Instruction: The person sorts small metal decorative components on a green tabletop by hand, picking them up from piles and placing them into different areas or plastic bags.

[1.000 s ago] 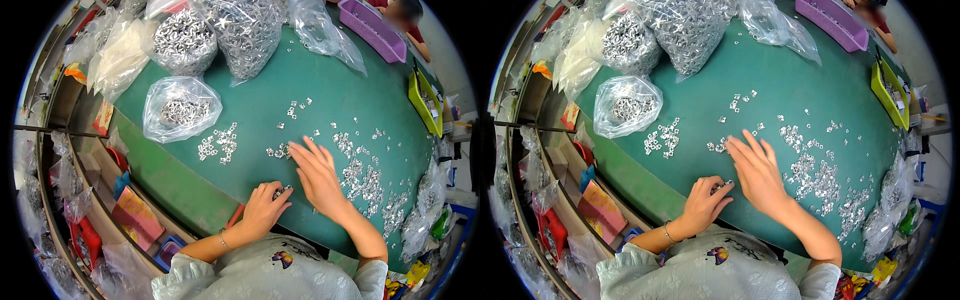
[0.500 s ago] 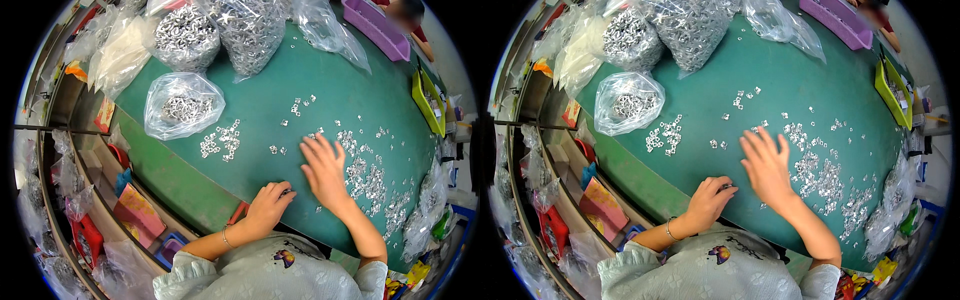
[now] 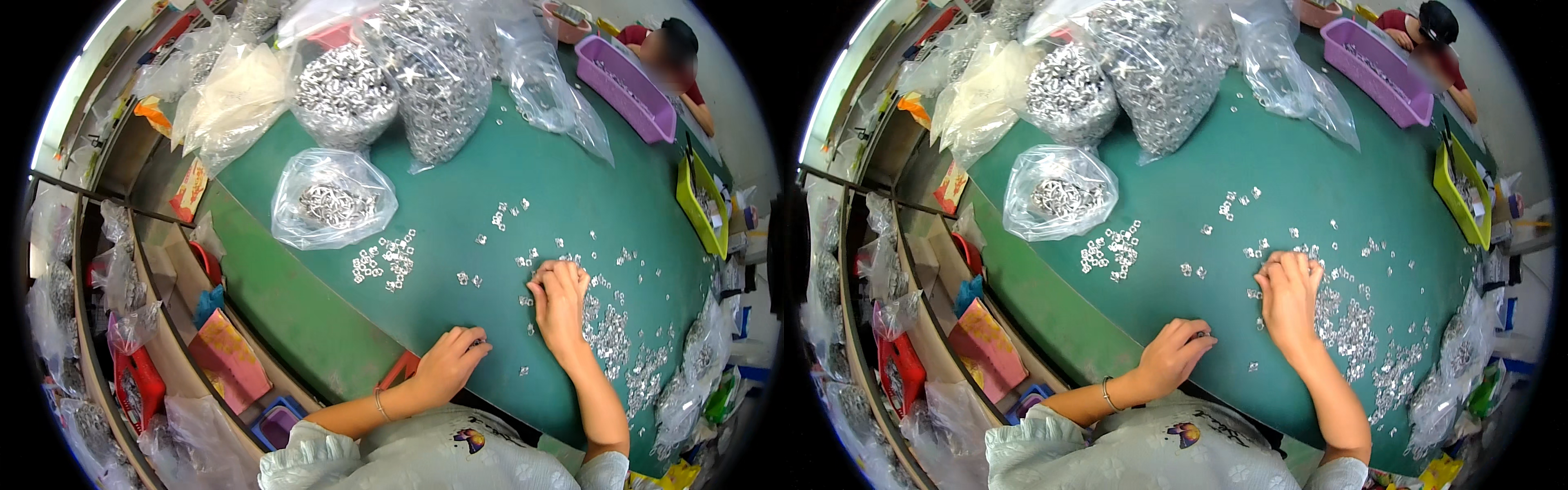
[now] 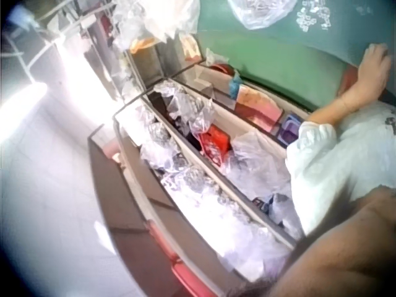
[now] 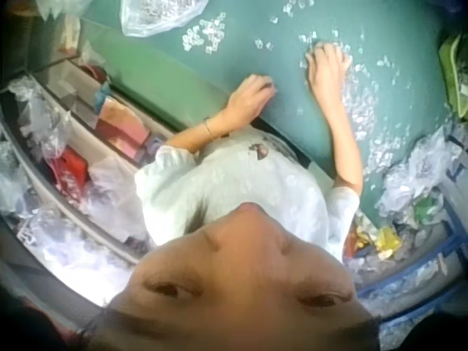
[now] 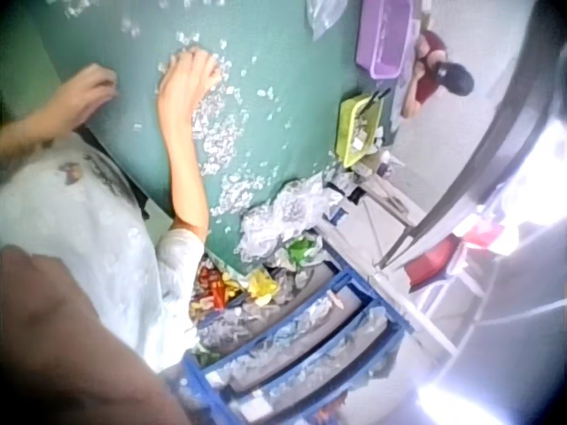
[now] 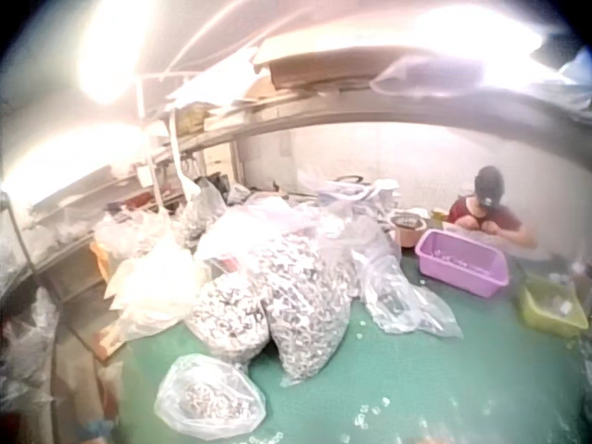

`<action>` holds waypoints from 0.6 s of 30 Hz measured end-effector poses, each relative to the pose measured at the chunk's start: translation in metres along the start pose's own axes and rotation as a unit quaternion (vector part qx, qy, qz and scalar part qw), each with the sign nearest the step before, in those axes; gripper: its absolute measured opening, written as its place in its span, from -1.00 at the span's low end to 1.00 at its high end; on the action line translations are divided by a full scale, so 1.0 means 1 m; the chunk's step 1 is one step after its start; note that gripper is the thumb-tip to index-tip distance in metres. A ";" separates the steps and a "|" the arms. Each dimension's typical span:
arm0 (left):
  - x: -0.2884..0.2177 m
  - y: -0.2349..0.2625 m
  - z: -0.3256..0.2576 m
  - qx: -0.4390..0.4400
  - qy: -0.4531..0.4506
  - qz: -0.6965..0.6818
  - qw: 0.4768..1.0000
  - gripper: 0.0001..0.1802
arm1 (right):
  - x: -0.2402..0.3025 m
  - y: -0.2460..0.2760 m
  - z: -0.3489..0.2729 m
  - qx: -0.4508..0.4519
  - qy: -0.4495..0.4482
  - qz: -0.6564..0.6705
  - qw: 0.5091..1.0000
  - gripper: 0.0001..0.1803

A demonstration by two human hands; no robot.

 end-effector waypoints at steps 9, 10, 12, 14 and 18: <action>0.004 -0.003 0.001 -0.001 0.018 0.001 1.000 -0.76 | -0.020 0.009 -0.001 0.010 -0.038 0.011 0.999 -0.78; 0.003 -0.004 0.001 -0.001 0.012 0.001 1.000 -0.76 | -0.015 0.008 0.001 0.016 -0.031 0.003 0.999 -0.78; 0.004 -0.004 0.002 -0.005 0.000 0.003 1.000 -0.76 | -0.010 0.004 0.001 0.020 -0.018 -0.010 1.000 -0.79; 0.005 -0.004 0.001 -0.003 0.007 0.000 1.000 -0.76 | -0.009 0.001 -0.001 0.011 0.005 -0.021 1.000 -0.80; 0.003 0.000 0.003 -0.017 -0.007 -0.002 1.000 -0.75 | -0.006 0.001 -0.005 -0.013 0.072 -0.036 0.997 -0.82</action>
Point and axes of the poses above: each hand's wrist, its own z-axis towards the middle knuckle, its own y-axis out of the back of the hand, x = y × z, the point moved 6 cm from there along z, towards the middle knuckle, and after that the axes turned 14 degrees about -x, right-handed, at the moved point
